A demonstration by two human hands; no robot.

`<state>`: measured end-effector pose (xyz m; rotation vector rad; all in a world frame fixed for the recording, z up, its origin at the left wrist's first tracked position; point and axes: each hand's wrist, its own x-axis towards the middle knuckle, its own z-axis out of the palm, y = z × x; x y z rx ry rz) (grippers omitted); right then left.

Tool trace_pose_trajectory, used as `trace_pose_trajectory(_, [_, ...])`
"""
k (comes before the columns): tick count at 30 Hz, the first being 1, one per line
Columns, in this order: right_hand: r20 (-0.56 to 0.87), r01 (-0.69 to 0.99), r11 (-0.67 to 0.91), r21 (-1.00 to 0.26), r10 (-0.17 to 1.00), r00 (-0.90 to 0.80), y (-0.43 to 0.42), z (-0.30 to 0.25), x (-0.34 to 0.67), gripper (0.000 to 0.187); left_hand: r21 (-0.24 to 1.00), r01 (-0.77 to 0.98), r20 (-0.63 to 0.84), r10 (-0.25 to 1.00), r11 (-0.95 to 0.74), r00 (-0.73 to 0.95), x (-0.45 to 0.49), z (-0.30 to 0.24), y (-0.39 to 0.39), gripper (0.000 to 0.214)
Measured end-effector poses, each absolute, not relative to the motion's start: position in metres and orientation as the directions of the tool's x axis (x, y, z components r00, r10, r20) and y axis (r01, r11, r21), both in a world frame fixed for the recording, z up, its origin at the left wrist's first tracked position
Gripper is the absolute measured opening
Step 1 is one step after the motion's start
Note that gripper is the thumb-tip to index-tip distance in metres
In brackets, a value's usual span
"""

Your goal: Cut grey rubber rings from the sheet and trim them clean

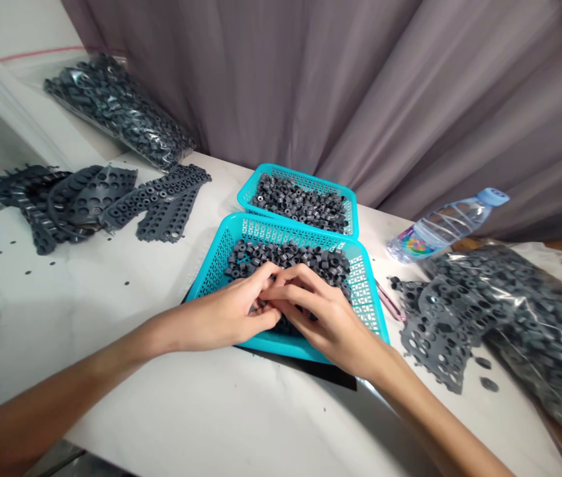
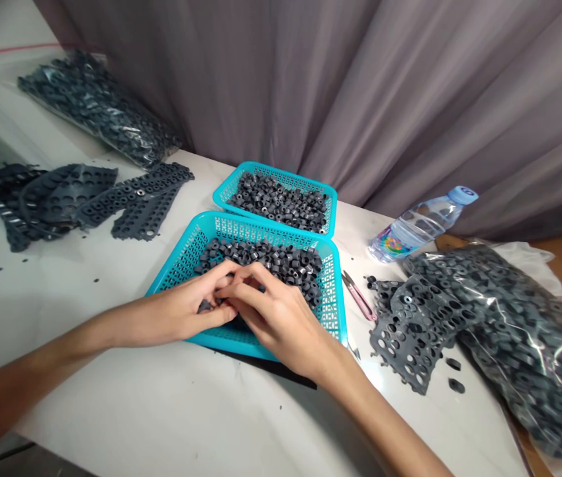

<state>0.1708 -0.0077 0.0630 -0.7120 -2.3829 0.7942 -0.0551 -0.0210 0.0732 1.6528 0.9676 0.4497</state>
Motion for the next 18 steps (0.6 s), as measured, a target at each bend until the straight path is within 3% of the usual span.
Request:
trace_pose_trajectory(4, [0.307,0.313,0.667,-0.676,0.64,-0.704,-0.0074,0.0648,0.17,0.017,0.928,0.366,-0.183,0.778,-0.064,0.601,-0.0543,0.073,-0.0218,0.014])
trace_pose_trajectory(13, [0.262,0.3,0.586,-0.753,0.684,-0.68,-0.0115,0.0642,0.1658,0.014,0.892,0.444,-0.23,0.766,-0.08,0.601,-0.0526,0.071,-0.0228,0.017])
trace_pose_trajectory(18, [0.253,0.338,0.566,-0.752,0.721,-0.645,-0.0109,0.0617,0.1676,0.02,0.918,0.385,-0.194,0.741,-0.094,0.643,-0.053,0.07,-0.0201,0.019])
